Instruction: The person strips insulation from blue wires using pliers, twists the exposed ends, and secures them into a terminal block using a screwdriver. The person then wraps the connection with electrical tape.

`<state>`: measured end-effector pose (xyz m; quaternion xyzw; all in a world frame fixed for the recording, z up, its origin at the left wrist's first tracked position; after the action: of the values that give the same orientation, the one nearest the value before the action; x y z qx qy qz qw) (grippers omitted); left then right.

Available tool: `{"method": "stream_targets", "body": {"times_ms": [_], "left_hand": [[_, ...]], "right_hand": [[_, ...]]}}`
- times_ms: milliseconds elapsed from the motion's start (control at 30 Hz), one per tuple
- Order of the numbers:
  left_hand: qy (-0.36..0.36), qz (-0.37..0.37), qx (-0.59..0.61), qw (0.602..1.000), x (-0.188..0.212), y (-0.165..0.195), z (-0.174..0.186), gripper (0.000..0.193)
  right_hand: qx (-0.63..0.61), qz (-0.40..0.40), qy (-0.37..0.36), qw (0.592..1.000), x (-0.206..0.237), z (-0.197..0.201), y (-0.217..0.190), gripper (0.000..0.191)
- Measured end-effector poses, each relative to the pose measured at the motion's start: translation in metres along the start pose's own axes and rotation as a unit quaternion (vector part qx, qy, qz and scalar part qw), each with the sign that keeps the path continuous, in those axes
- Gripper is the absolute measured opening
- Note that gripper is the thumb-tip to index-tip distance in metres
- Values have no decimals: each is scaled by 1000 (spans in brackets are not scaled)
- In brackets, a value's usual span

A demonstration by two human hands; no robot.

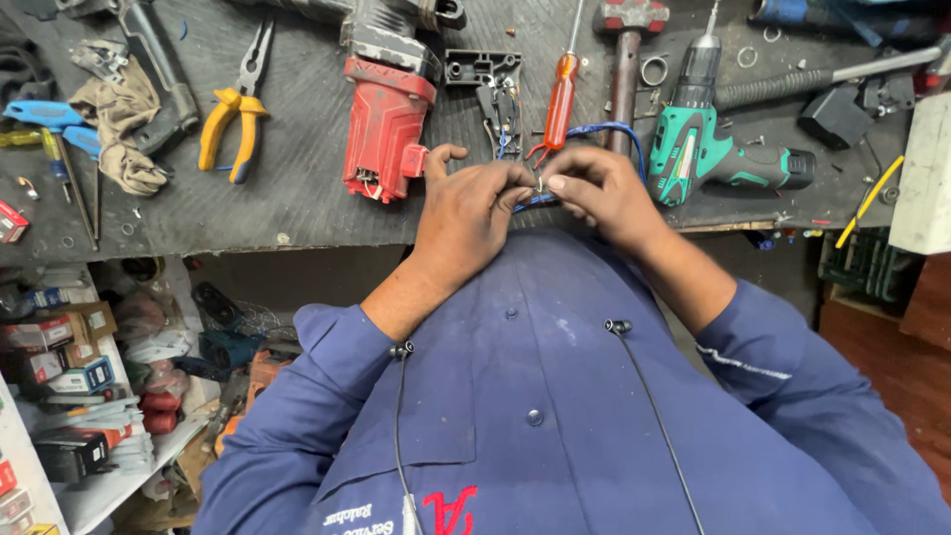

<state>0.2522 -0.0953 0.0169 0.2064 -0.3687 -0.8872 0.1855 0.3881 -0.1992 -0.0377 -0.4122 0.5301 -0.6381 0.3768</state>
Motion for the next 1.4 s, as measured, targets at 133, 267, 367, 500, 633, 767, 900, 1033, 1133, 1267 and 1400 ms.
{"method": "stream_targets", "body": {"times_ms": [133, 267, 367, 500, 633, 767, 900, 1033, 1133, 1267, 1400], "left_hand": [[4, 9, 3, 1000, 0, -2, 1, 10], [-4, 12, 7, 1000, 0, -2, 1, 10], [-13, 16, 8, 1000, 0, -3, 0, 10], [-21, 25, 3, 999, 0, -3, -1, 9], [-6, 9, -21, 1000, -1, 1, 3, 8], [6, -10, -39, 999, -3, 6, 7, 9], [5, -16, -41, 999, -3, 7, 6, 10], [21, -15, -35, 999, -2, 6, 7, 11], [30, -21, -35, 999, -2, 6, 9, 10], [28, -35, -33, 998, -2, 9, 10, 11], [27, 3, -8, 1000, -2, 3, 9, 11]], "right_hand": [[361, 345, 124, 857, 23, 1, -60, 17], [394, 428, 95, 808, 31, -6, -72, 22], [411, 442, 75, 794, 30, -6, -71, 24], [427, 457, 52, 779, 31, -7, -68, 26], [428, 459, 49, 777, 32, -9, -65, 24], [418, 452, 59, 786, 29, -10, -65, 21], [402, 438, 67, 801, 27, -12, -67, 18], [239, 276, 47, 930, 14, -8, -47, 9], [-126, -142, -24, 981, 3, -13, 17, 9], [-175, -230, -65, 955, 7, -19, 29, 10], [-93, -133, -21, 987, 3, -6, 18, 11]]}}
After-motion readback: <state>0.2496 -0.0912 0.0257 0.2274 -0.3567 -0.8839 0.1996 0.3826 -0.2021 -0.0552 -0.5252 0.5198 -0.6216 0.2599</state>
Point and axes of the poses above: each hand's wrist, its own x-axis away from the middle knuckle, its own z-axis out of the back of the hand, y = z × x, the point moved 7 cm from there along -x, towards the middle knuckle, and after that the axes turned 4 degrees about z, right-handed, at the moved point
